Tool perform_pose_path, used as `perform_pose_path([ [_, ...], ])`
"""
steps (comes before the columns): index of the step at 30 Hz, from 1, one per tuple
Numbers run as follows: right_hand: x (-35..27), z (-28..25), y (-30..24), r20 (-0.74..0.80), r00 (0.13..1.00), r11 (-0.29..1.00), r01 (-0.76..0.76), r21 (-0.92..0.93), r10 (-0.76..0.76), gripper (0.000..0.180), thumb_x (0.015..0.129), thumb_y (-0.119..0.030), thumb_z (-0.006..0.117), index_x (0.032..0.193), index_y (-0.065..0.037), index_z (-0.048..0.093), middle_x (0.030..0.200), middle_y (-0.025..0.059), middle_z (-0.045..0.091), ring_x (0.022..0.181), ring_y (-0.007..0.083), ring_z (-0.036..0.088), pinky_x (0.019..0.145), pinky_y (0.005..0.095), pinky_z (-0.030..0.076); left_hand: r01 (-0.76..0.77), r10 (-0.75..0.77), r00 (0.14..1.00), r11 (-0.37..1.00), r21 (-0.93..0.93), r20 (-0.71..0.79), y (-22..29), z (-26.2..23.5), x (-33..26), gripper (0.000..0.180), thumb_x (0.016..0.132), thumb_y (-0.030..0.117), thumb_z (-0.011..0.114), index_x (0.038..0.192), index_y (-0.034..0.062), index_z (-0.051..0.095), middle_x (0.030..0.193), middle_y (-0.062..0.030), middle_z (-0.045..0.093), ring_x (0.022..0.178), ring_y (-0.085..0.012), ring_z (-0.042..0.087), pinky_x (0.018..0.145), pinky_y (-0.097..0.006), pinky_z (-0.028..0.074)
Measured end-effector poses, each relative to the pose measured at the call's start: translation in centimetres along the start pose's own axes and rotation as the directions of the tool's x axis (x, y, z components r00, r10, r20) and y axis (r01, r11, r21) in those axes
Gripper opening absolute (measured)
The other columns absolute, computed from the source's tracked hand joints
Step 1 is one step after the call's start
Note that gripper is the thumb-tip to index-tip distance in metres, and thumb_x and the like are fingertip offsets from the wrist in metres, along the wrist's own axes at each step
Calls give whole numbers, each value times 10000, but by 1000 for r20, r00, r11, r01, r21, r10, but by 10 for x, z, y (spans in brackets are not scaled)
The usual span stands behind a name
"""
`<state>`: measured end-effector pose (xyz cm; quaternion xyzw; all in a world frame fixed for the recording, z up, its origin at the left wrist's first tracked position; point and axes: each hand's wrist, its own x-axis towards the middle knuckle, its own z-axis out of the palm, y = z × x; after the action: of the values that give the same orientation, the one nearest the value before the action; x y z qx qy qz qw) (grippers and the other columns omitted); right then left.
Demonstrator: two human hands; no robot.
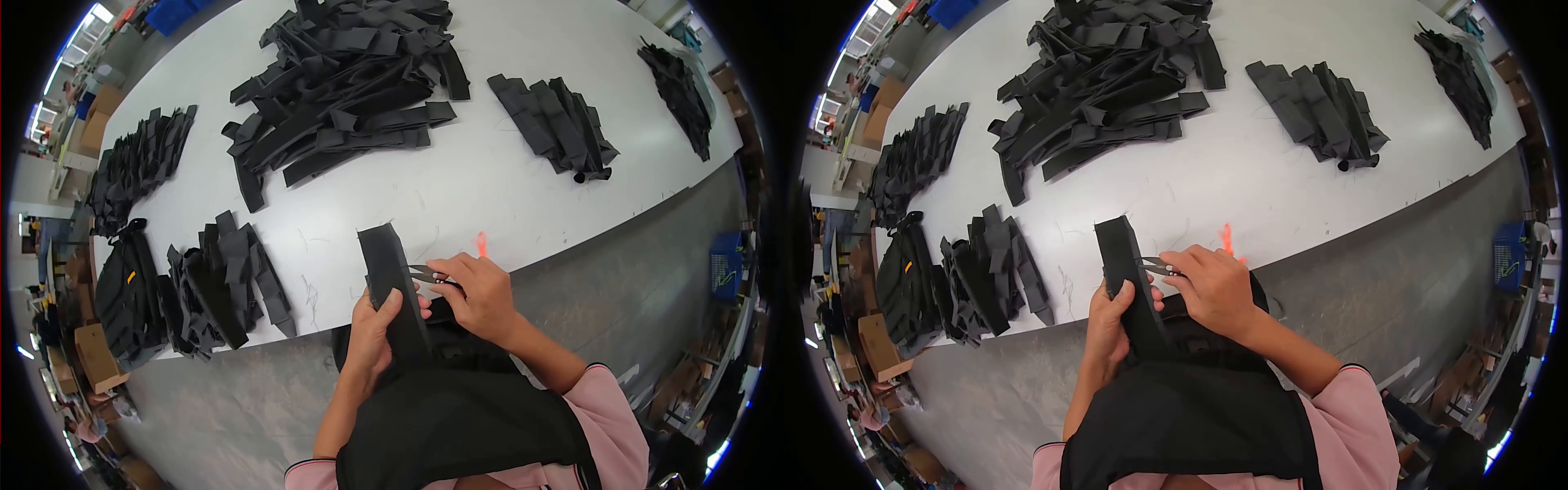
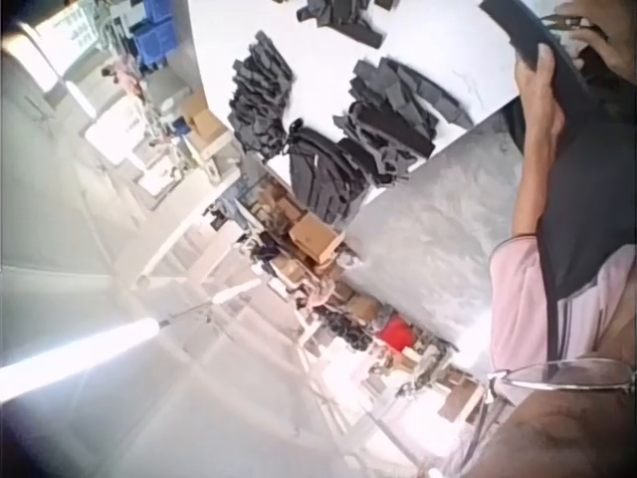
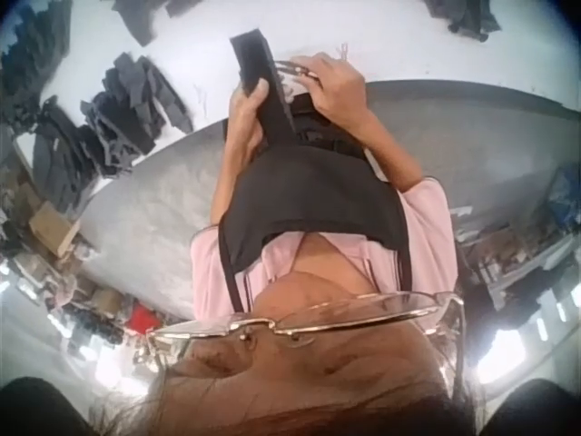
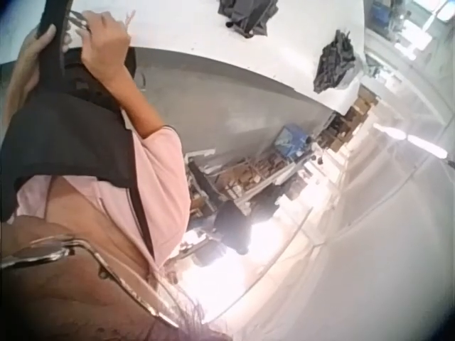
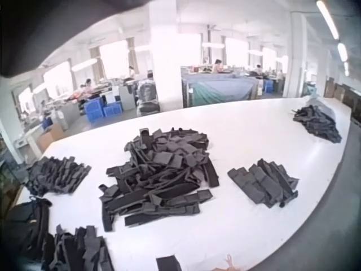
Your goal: The recorder uses a handheld thread nipper or clipper to trim the edges of black foam or fabric strips in a factory setting.
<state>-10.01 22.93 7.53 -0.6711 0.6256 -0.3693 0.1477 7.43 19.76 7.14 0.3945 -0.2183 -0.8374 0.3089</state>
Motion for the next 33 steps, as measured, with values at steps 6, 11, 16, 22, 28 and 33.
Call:
perform_pose_path([
  [6, 0, 7, 1, -39, 999, 999, -1, 41, 3, 242, 715, -62, 692, 953, -84, 658, 722, 53, 620, 566, 216, 539, 521, 313, 414, 22, -19, 999, 998, 59, -44, 1, 0, -3, 351, 878, 225, 627, 1085, -26, 497, 870, -144, 639, 759, -192, 643, 680, -308, 547],
  [11, -9, 8, 6, -29, 989, 964, -137, 229, 148, 207, 743, -80, 676, 947, -82, 640, 734, 44, 619, 591, 209, 575, 545, 303, 431, 21, -16, 999, 992, 124, -40, 1, -1, -2, 327, 862, 194, 642, 1069, -21, 510, 842, -140, 641, 731, -184, 635, 654, -294, 539],
  [16, -13, 6, 2, -41, 988, 969, -137, 207, 149, 187, 740, -74, 682, 925, -71, 652, 757, 52, 638, 605, 219, 590, 534, 298, 441, 30, -27, 999, 994, 103, -34, 1, 1, -2, 307, 856, 176, 643, 1055, -20, 516, 827, -134, 638, 711, -184, 625, 652, -294, 525],
  [22, -15, 10, 8, 4, 984, 937, -173, 304, 180, 203, 753, -51, 674, 953, -56, 639, 744, 69, 636, 603, 212, 584, 555, 290, 450, 52, -51, 999, 994, 96, -7, 3, -3, -2, 253, 854, 127, 626, 1032, -16, 518, 798, -119, 625, 686, -174, 601, 656, -289, 502],
  [28, -10, 11, 13, 95, 980, 905, -198, 376, 175, 223, 754, -11, 655, 974, -34, 624, 826, 82, 558, 592, 198, 565, 534, 288, 445, 46, -51, 998, 993, 107, 42, 2, 2, -2, 429, 867, 72, 575, 1225, 23, 345, 902, -133, 599, 758, -185, 602, 703, -302, 511],
  [33, -4, 2, -3, 160, 981, 933, -155, 326, 108, 206, 769, 7, 624, 972, -29, 614, 820, 73, 480, 596, 175, 574, 514, 281, 443, 83, -93, 991, 991, 102, 95, 4, 1, -2, 581, 880, 42, 533, 1335, 81, 174, 992, -139, 566, 823, -190, 600, 747, -323, 521],
])
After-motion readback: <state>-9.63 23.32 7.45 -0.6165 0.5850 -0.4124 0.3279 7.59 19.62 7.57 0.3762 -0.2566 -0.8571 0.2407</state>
